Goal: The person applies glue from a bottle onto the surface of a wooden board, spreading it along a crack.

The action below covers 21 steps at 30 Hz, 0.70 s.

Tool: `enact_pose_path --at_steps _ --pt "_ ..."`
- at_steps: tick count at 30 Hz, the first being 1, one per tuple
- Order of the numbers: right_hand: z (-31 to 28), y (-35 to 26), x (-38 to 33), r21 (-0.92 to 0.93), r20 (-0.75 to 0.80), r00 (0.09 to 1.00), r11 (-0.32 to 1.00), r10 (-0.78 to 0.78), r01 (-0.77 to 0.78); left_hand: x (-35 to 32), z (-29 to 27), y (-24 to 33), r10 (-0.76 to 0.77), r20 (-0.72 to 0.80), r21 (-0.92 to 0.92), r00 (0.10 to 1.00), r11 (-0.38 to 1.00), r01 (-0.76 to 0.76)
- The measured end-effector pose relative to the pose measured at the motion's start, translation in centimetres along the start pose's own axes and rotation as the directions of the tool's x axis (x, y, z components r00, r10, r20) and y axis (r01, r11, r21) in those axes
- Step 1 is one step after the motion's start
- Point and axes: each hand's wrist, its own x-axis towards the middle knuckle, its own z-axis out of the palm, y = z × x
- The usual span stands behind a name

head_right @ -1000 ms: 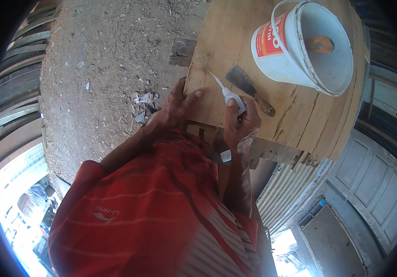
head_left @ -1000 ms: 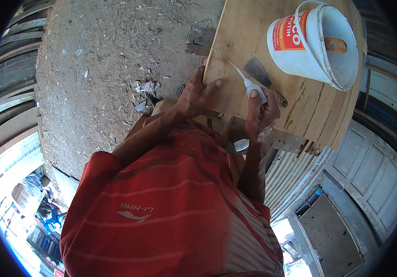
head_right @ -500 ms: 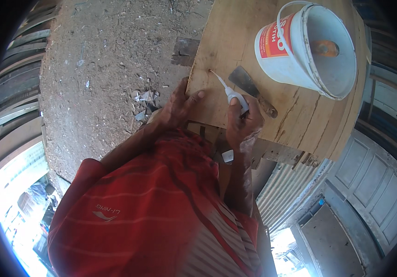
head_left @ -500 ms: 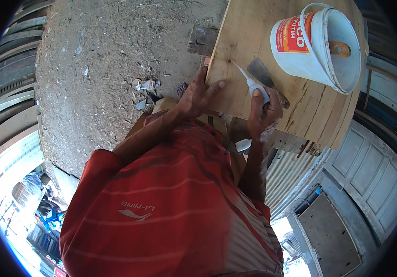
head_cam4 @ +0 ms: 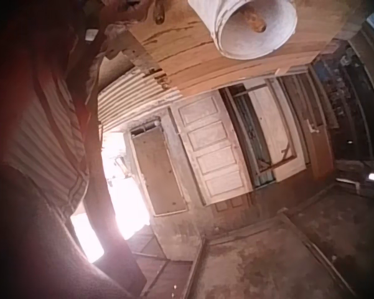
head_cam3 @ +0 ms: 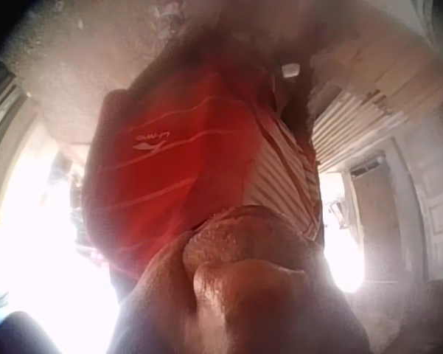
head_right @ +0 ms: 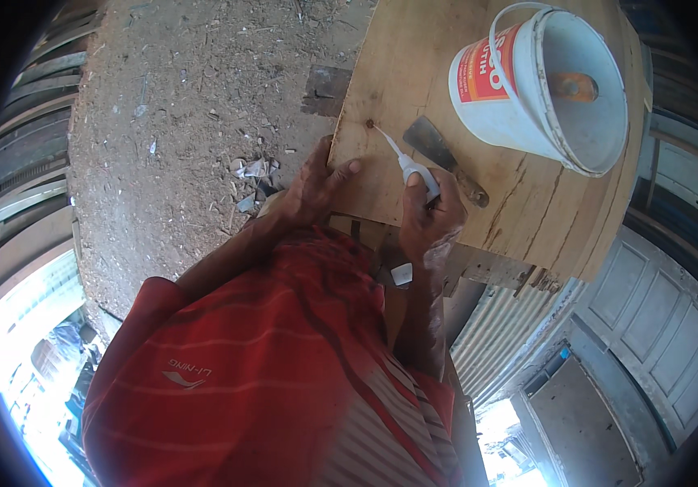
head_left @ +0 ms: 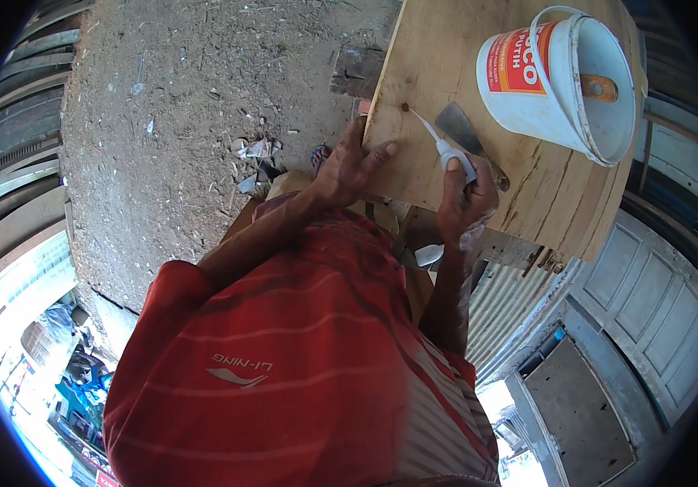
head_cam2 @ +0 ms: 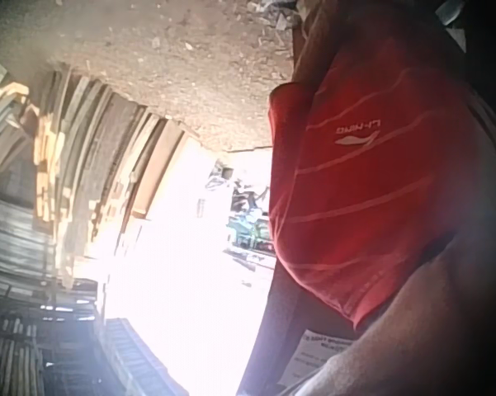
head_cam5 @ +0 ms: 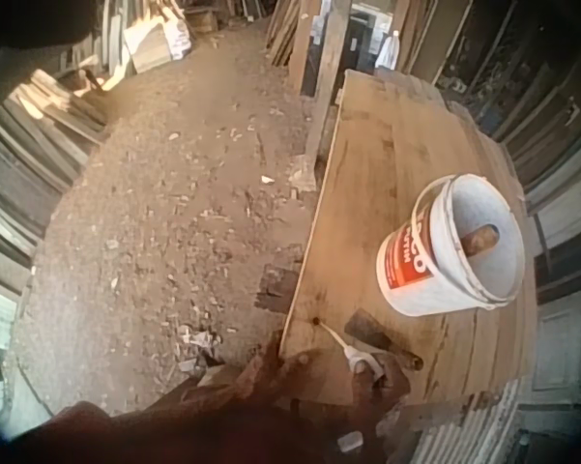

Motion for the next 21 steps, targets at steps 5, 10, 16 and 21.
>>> enact_pose_path --at_steps 5,10,16,21 --pt "0.2 0.0 0.0 -0.006 -0.033 0.999 1.000 -0.021 0.021 0.1 -0.1 -0.2 -0.014 0.015 0.008 1.000 1.000 0.014" --pt "0.7 -0.3 0.1 -0.005 -0.044 0.998 0.999 -0.042 0.042 0.4 -0.2 -1.1 0.025 -0.005 0.046 1.000 0.999 -0.025" --pt "0.7 0.3 -0.1 0.070 -0.071 0.997 0.997 0.038 -0.033 0.1 -0.2 0.2 -0.046 0.025 -0.007 0.999 0.999 0.046" --pt "-0.3 0.5 -0.2 0.381 -0.058 0.949 0.885 0.311 -0.267 -0.2 0.2 0.5 -0.024 0.005 -0.010 1.000 1.000 0.024"
